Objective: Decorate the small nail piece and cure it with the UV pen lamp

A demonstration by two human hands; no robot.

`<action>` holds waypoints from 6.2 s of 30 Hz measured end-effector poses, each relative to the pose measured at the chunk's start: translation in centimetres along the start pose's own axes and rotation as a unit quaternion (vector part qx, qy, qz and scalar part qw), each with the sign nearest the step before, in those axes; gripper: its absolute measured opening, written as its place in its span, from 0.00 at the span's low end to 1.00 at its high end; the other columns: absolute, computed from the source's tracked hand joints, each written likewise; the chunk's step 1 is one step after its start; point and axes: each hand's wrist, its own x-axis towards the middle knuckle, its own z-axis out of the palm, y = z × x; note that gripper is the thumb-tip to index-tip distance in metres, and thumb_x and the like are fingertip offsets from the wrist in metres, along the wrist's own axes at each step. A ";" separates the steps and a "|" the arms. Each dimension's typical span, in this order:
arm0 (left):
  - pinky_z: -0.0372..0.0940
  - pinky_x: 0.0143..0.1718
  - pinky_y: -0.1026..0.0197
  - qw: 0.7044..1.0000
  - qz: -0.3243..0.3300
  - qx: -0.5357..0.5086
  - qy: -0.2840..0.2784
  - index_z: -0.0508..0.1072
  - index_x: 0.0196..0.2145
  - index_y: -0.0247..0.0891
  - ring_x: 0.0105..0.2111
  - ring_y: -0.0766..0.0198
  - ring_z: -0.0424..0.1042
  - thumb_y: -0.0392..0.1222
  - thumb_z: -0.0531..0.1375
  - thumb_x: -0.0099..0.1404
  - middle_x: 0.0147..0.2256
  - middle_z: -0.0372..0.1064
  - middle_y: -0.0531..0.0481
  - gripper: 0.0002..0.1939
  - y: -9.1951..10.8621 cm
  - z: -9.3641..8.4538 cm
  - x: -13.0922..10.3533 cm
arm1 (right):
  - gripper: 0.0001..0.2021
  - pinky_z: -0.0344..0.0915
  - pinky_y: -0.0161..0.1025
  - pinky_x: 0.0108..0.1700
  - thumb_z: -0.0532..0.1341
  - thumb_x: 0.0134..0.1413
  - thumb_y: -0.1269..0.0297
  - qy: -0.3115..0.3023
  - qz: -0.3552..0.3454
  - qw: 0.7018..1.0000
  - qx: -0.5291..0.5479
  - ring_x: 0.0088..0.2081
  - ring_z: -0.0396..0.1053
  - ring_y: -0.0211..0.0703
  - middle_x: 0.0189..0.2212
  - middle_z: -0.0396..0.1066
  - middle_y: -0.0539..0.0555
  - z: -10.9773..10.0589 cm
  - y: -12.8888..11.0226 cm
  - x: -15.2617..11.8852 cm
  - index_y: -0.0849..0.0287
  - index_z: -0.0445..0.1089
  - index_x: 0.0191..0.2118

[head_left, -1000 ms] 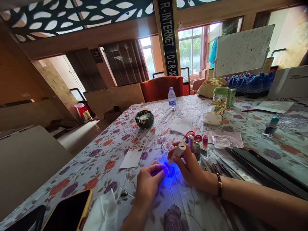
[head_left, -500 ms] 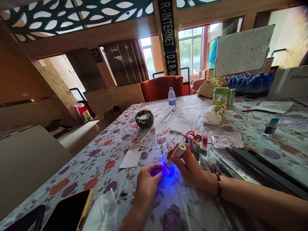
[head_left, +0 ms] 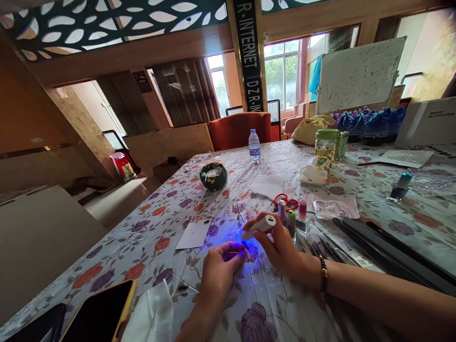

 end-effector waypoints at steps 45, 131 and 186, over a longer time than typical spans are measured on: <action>0.63 0.30 0.65 1.000 0.003 -0.011 -0.005 0.74 0.27 0.34 0.27 0.64 0.69 0.34 0.61 0.41 0.24 0.71 0.50 0.11 0.2 0.0 -0.1 | 0.05 0.62 0.38 0.32 0.47 0.59 0.64 0.007 -0.003 0.999 -0.038 0.31 0.64 0.41 0.31 0.65 0.53 0.0 0.4 -0.1 0.57 0.53 0.40; 0.62 0.28 0.67 1.000 -0.007 -0.004 -0.025 0.75 0.24 0.34 0.26 0.65 0.69 0.29 0.59 0.38 0.23 0.71 0.50 0.12 0.8 -0.2 -0.1 | 0.05 0.62 0.41 0.35 0.47 0.58 0.64 -0.042 -0.033 0.997 -0.047 0.29 0.63 0.42 0.30 0.64 0.52 -0.3 0.0 -0.2 0.56 0.51 0.40; 0.63 0.28 0.65 0.999 -0.025 -0.016 -0.024 0.75 0.28 0.34 0.26 0.64 0.70 0.36 0.63 0.40 0.24 0.72 0.49 0.12 0.7 0.0 -0.2 | 0.05 0.62 0.40 0.36 0.46 0.58 0.65 -0.024 -0.045 0.996 -0.074 0.31 0.64 0.41 0.30 0.64 0.52 -0.3 0.1 -0.3 0.57 0.51 0.41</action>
